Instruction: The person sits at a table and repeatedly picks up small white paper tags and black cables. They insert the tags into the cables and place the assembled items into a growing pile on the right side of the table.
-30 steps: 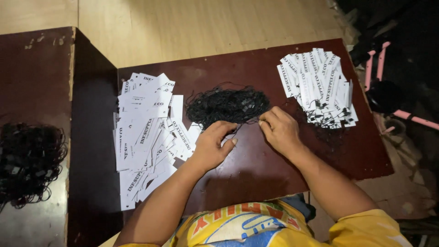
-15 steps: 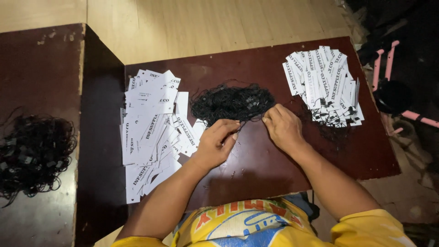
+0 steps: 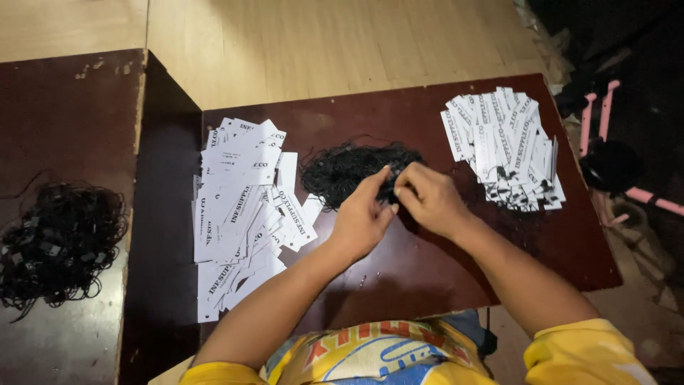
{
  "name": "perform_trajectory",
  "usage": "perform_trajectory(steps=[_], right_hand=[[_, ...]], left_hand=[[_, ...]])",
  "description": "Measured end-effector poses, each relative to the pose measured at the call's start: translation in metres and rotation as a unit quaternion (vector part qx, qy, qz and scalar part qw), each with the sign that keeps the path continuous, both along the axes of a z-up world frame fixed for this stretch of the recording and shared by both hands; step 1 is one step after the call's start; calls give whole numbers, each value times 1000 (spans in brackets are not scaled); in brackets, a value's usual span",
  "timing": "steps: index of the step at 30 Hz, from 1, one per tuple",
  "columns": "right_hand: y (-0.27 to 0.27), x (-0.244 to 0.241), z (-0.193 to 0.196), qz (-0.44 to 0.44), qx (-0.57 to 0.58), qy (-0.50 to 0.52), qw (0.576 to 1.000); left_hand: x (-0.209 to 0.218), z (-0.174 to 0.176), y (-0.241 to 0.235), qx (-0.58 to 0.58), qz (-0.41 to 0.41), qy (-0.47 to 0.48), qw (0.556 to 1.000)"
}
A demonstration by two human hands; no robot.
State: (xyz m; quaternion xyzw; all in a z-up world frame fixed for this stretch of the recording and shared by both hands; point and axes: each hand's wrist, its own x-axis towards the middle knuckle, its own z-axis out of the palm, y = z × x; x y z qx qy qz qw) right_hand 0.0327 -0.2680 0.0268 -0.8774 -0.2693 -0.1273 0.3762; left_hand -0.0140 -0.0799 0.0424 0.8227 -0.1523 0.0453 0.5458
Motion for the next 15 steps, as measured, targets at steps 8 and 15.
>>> perform_trajectory(steps=[8, 15], right_hand=[[0, -10, -27, 23, 97, 22, 995], [1, -10, -24, 52, 116, 19, 992]], left_hand=[[6, -60, -3, -60, 1, -5, 998], [13, -62, 1, 13, 12, -86, 996]])
